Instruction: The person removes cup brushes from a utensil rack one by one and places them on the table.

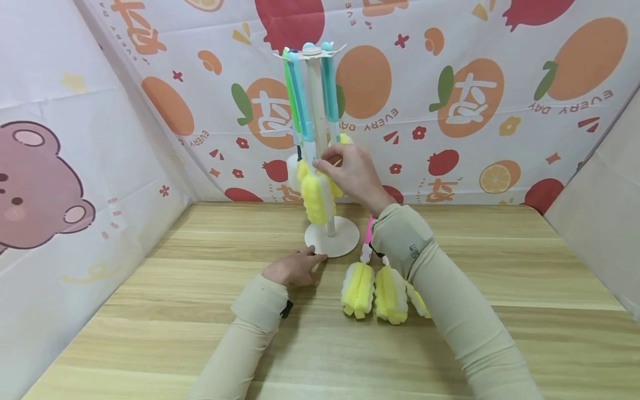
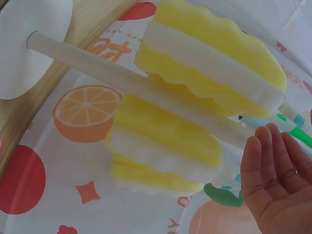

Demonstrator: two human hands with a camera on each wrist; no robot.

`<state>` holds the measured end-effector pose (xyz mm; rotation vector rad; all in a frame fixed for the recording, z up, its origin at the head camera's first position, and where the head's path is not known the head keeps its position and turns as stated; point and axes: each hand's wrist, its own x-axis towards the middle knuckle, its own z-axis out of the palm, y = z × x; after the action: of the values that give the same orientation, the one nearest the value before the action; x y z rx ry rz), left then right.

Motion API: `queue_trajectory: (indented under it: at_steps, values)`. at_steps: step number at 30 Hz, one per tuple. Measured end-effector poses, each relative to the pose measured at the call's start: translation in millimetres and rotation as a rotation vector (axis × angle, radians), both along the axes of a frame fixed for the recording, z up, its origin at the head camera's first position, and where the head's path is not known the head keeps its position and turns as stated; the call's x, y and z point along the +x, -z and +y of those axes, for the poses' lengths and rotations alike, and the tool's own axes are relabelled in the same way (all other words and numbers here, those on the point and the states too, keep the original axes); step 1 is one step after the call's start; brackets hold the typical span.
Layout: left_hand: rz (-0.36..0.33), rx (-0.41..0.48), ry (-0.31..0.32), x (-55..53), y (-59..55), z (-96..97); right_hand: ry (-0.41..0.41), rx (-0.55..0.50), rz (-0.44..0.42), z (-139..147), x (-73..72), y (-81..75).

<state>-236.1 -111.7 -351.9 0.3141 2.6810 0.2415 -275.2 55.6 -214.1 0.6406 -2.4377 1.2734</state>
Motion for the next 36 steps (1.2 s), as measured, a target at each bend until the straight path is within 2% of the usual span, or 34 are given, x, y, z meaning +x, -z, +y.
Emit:
queue_trajectory:
  at_steps: [6, 16, 22, 24, 25, 30, 31, 32, 36]
  values:
    - [0.004, 0.006, -0.005, -0.1, -0.2, -0.3, -0.004, -0.004, -0.009, -7, -4.3, -5.8]
    - [0.012, 0.012, 0.003, -0.3, 0.6, -0.9, -0.012, -0.009, 0.034, -24, -7.8, -11.7]
    - [0.024, 0.000, 0.013, 0.1, -1.0, 0.2, 0.018, -0.017, 0.056, -31, -9.8, -6.1]
    - [0.023, -0.006, 0.014, 1.3, -2.6, 1.1, 0.033, -0.032, 0.081, -31, -9.8, -2.5]
    - [0.029, -0.006, 0.021, -1.5, 2.3, 0.1, 0.041, -0.042, 0.095, -32, -9.4, -0.7]
    - [0.026, -0.010, 0.034, -0.5, 2.0, 1.5, 0.072, -0.085, 0.160, -34, -8.4, 7.6]
    - [0.026, -0.010, 0.035, -0.8, 3.0, 1.7, 0.074, -0.095, 0.166, -35, -8.1, 8.7]
    - [0.019, -0.009, 0.028, 2.2, -1.8, 3.0, 0.073, -0.105, 0.171, -36, -8.1, 9.7]
    - [0.024, -0.013, 0.028, 0.0, 1.5, 1.8, 0.056, -0.137, 0.178, -40, -7.7, 12.1]
